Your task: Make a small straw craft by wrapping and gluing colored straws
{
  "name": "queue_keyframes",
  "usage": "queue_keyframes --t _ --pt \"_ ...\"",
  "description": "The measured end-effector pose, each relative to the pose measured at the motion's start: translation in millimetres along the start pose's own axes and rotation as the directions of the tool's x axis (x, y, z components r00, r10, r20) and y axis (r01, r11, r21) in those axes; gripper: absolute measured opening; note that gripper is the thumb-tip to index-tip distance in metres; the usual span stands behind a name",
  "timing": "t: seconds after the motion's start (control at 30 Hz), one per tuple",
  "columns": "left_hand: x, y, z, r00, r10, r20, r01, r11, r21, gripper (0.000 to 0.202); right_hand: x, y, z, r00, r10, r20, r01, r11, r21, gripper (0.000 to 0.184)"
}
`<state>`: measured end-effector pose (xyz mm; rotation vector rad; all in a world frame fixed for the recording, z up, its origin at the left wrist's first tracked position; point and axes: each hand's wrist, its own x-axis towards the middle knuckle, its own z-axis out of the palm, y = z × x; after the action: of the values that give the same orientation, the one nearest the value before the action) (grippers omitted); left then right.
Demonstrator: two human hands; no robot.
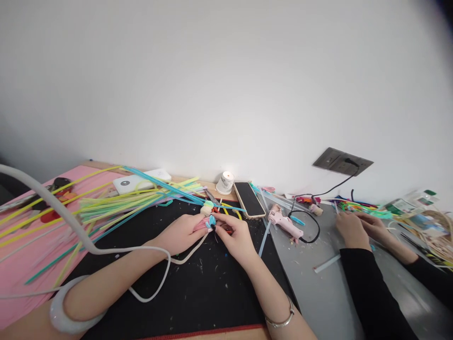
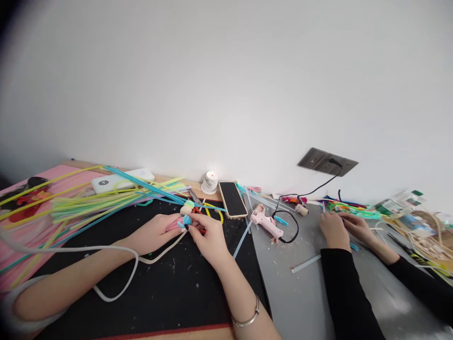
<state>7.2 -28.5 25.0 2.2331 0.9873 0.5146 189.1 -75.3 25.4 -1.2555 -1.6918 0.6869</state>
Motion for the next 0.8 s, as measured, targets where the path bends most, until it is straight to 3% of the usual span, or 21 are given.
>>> queue_keyframes --t 0.8 --pt "-2.3 2.7 2.2 1.000 0.004 -0.030 0.001 0.987 0.158 0.027 -1.4 0.2 1.2 1.000 0.007 0.007 -0.008 0.996 0.087 0.039"
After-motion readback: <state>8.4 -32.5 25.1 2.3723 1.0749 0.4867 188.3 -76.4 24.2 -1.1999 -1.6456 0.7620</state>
